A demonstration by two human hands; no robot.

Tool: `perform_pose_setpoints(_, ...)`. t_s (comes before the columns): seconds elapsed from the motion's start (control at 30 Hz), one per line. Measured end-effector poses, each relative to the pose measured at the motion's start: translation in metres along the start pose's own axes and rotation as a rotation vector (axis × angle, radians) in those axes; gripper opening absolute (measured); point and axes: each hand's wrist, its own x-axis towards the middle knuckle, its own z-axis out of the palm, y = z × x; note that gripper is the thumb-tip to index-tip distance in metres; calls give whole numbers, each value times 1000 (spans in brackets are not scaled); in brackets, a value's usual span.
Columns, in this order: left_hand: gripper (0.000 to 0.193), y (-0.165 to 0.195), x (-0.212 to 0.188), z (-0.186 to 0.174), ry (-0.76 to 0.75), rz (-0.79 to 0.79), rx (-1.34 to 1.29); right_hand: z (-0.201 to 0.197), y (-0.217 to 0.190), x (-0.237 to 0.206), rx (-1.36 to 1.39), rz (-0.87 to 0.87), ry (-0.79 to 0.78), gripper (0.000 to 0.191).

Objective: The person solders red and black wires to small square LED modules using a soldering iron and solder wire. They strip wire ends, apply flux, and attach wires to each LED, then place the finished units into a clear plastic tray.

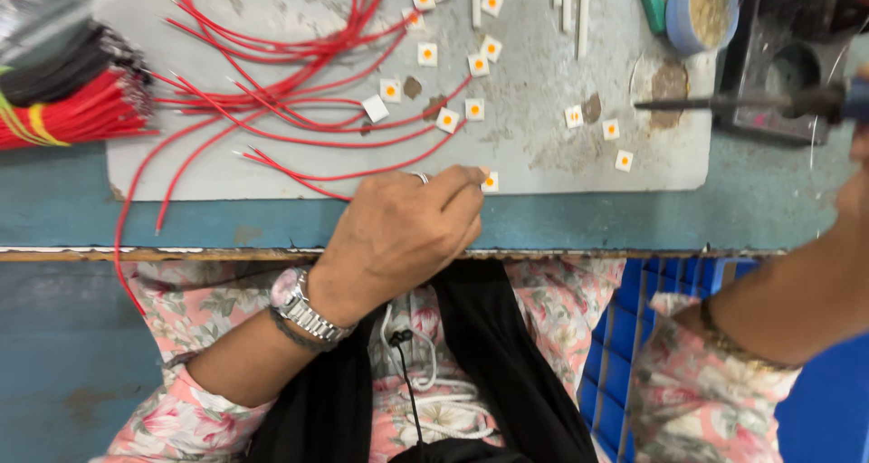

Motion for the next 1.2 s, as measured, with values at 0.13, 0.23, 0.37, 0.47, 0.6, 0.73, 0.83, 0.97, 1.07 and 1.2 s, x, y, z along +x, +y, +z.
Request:
perform_pose_setpoints(0.13,10,1,5,-2,7,-2,34,26,-63,-58,57,-92,41,15)
perform_pose_setpoints(0.23,10,1,6,-3,12,-10,-2,54,-107,-95,100,-162,-6,15)
perform_pose_setpoints(0.37,9,1,5,-2,-9,-21,-8,87,-147,-116,85,-196,-89,17)
perform_pose_setpoints(0.47,8,1,4,-1,12,-13,-14,97,-166,-117,-85,-222,-142,18)
perform_pose_setpoints(0.6,10,1,5,-1,-1,-18,-15,103,-177,-110,-129,-177,-179,21)
perform_pose_setpoints(0.73,11,1,5,-2,-8,-19,-14,105,-180,-107,-137,-152,-193,22)
perform_pose_setpoints(0.83,11,1,5,-1,-10,-17,-11,106,-180,-106,-151,-164,-200,22)
perform_pose_setpoints(0.97,11,0,5,0,-2,-11,-17,106,-182,-108,-178,-178,-195,22)
perform_pose_setpoints(1.07,10,1,5,-1,-6,-13,-13,105,-182,-109,-148,-177,-216,22)
perform_pose_setpoints(1.2,9,1,5,-1,1,-12,-7,105,-182,-114,-191,-227,-164,21)
